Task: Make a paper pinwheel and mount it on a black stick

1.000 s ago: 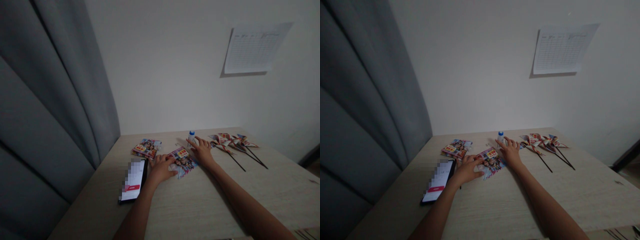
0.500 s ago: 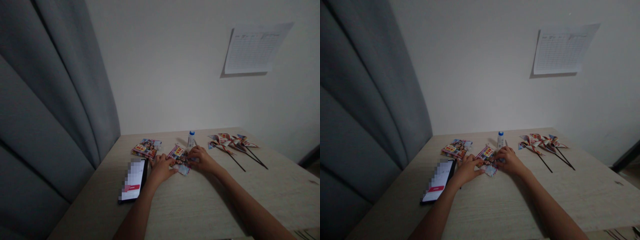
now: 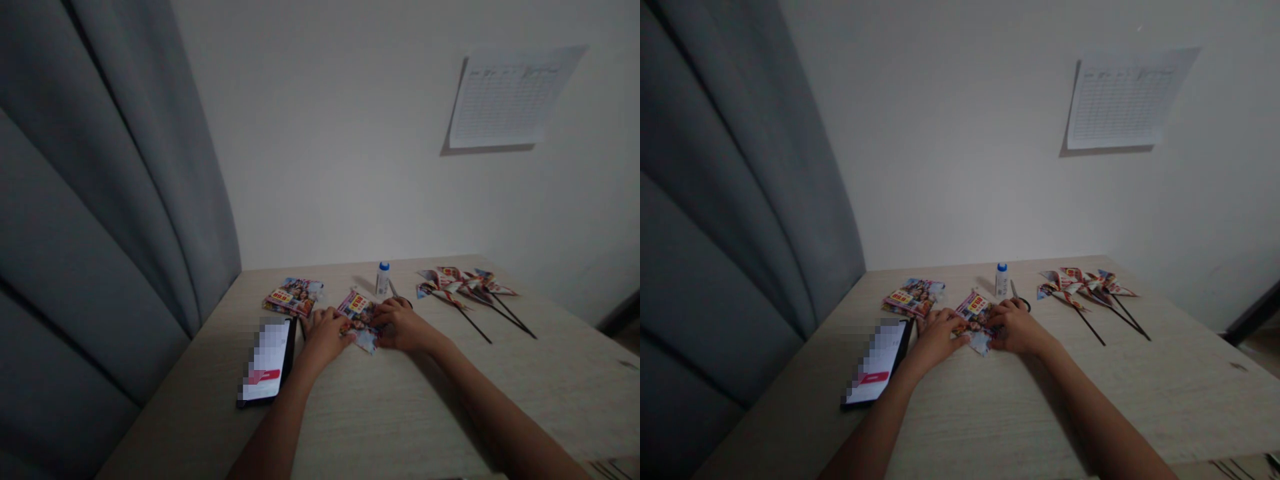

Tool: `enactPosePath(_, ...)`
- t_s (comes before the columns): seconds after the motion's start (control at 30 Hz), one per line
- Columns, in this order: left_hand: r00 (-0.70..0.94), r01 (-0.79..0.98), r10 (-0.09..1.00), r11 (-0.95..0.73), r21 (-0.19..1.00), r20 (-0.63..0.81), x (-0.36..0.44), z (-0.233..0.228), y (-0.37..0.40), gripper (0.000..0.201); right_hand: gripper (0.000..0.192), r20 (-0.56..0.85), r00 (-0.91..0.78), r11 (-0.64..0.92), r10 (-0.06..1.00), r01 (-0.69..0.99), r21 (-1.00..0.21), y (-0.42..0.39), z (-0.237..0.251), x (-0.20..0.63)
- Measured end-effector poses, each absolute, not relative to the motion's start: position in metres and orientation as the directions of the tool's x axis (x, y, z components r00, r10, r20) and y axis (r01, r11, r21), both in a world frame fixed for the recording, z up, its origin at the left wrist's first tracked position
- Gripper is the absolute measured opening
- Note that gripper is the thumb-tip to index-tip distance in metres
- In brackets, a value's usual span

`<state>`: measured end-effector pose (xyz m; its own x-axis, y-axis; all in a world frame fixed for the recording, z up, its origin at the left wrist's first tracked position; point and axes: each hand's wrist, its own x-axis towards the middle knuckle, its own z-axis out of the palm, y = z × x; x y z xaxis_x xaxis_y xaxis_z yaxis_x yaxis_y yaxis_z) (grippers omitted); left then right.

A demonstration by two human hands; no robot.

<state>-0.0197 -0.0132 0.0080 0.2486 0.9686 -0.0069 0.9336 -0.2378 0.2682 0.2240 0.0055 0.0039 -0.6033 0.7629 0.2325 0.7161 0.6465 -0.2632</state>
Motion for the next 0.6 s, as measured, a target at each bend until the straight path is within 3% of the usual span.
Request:
enactPosePath(0.4, 0.249, 0.927, 0.968, -0.243, 0.285, 0.017, -0.019, 0.0045, -0.0124, 0.037, 0.029, 0.222, -0.596, 0.636, 0.772, 0.72, -0.277, 0.0083, 0.0018, 0.2227)
enactPosePath(0.6, 0.234, 0.925, 0.968, -0.25, 0.287, 0.09, -0.0154, -0.0011, -0.0114, 0.034, 0.05, 0.16, -0.577, 0.597, 0.801, 0.748, -0.29, 0.0059, 0.0071, 0.2192)
